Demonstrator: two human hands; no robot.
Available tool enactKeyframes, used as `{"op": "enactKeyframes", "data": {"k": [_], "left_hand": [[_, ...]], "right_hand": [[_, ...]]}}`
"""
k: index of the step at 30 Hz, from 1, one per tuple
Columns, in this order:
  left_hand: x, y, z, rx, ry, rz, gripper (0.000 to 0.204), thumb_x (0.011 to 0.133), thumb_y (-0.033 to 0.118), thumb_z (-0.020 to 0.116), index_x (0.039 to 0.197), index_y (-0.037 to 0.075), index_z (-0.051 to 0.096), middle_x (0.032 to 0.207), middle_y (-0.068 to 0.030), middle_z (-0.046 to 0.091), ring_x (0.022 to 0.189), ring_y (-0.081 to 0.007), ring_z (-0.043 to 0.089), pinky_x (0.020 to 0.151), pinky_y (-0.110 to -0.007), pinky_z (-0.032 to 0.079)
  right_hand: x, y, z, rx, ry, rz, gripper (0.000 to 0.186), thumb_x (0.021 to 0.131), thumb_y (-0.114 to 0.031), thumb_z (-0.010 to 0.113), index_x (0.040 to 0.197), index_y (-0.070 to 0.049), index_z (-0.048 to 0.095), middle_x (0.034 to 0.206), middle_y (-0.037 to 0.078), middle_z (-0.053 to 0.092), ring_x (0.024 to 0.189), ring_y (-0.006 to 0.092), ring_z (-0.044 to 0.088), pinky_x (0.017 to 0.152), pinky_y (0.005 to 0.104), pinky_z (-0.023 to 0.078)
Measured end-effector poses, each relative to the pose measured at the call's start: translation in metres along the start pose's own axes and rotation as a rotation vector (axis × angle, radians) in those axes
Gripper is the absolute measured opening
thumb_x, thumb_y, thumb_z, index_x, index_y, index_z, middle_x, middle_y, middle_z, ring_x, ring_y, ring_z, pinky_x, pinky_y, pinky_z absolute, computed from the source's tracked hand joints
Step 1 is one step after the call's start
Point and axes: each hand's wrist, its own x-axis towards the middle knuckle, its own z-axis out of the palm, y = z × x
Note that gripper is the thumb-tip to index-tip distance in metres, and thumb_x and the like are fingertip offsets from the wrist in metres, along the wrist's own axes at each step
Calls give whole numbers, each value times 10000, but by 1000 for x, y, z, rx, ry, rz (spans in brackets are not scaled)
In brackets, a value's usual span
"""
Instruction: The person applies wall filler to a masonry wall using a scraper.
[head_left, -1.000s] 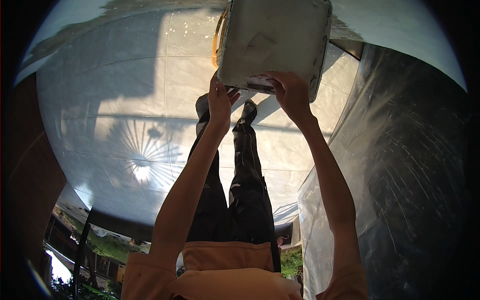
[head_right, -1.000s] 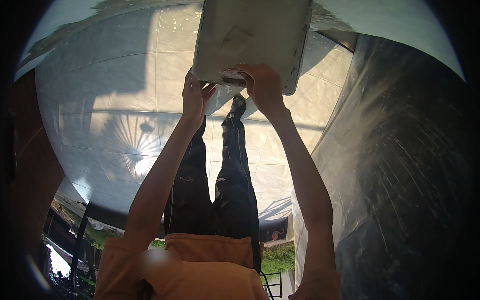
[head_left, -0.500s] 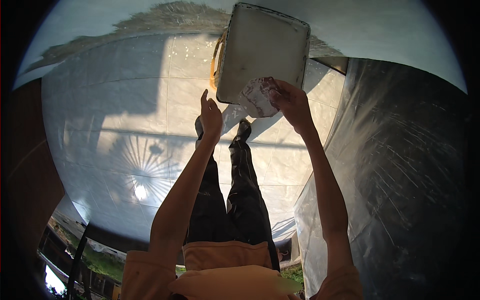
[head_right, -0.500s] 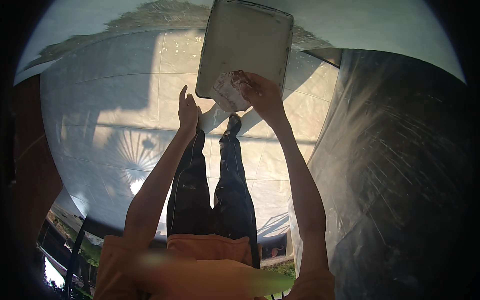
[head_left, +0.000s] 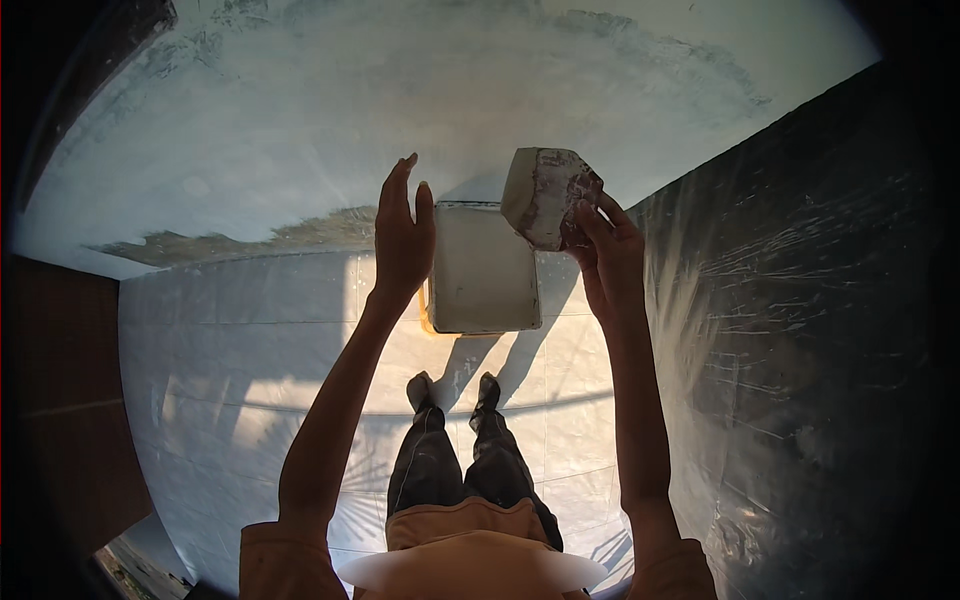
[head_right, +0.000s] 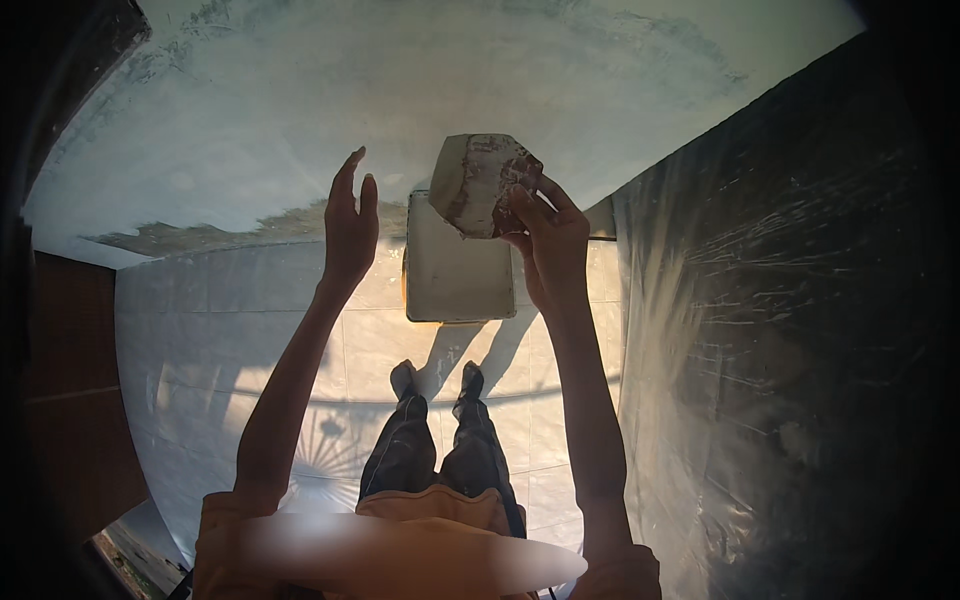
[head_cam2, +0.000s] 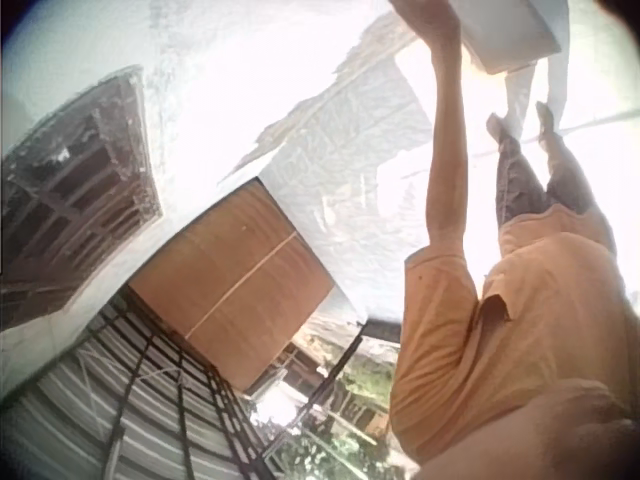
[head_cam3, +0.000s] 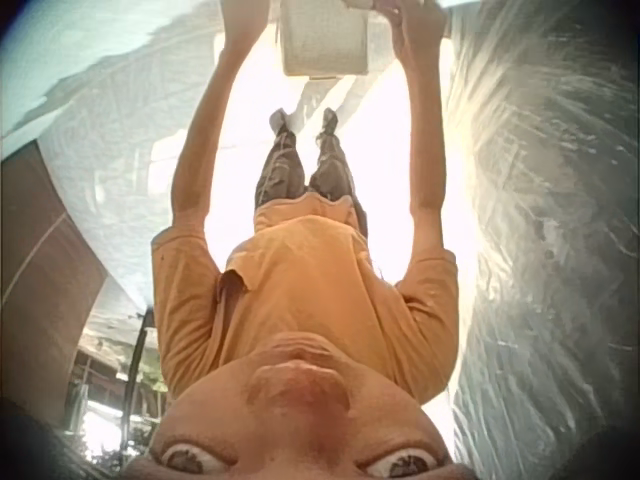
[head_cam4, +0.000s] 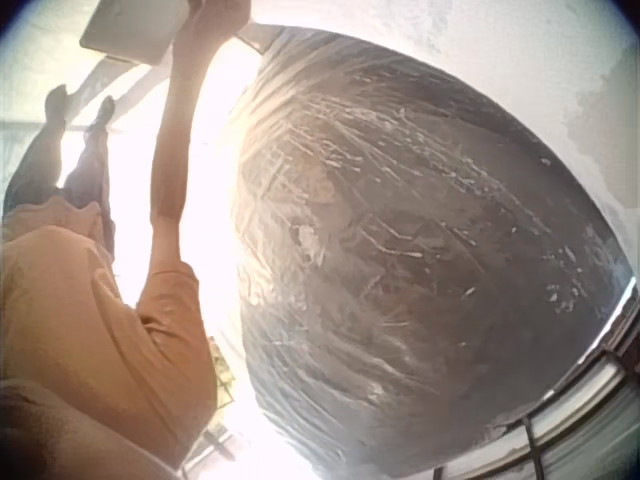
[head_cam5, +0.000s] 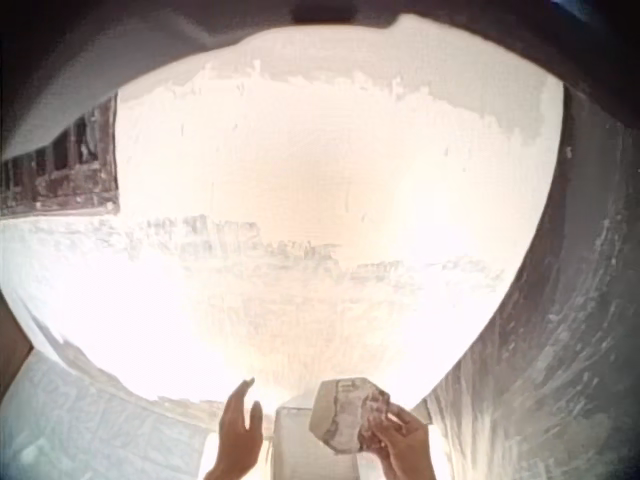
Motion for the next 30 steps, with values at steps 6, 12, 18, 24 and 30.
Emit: {"op": "enactKeyframes", "data": {"k": [6,12,18,24,30], "left_hand": [[67,106,-38,-3,85,331,404,1009,219,436,1376,49,434,1409,-205,445,1325,-357,425,1082,-447,359],[105,195,-53,9,138,594,385,999,187,448,1358,51,452,1401,-185,461,1301,-357,455,1070,-459,375],[128,276,-44,18,161,763,384,997,201,445,1362,81,457,1409,-173,460,1304,-364,450,1063,-474,379],[144,340,-4,133,204,826,406,1022,239,428,1393,74,427,1435,-115,443,1369,-283,386,1130,-417,306],[164,384,51,23,235,882,381,992,218,469,1362,126,470,1453,-142,423,1360,-356,380,1081,-499,337]], "right_hand": [[-14,-110,32,69,-29,-315,271,901,-35,638,1158,26,577,935,108,700,771,130,696,636,227,606],[-38,-189,43,186,30,-512,208,909,-36,614,1109,16,582,973,85,665,810,128,681,687,233,614],[-49,-250,19,210,59,-631,179,920,-35,587,1094,6,585,982,83,661,826,125,677,704,235,609],[-37,-307,-30,207,54,-719,161,925,-35,569,1082,-10,596,991,60,660,849,104,665,734,230,603],[-9,-353,-83,240,21,-679,153,927,-36,567,1075,-14,597,1003,51,656,849,100,662,731,224,601]]}}
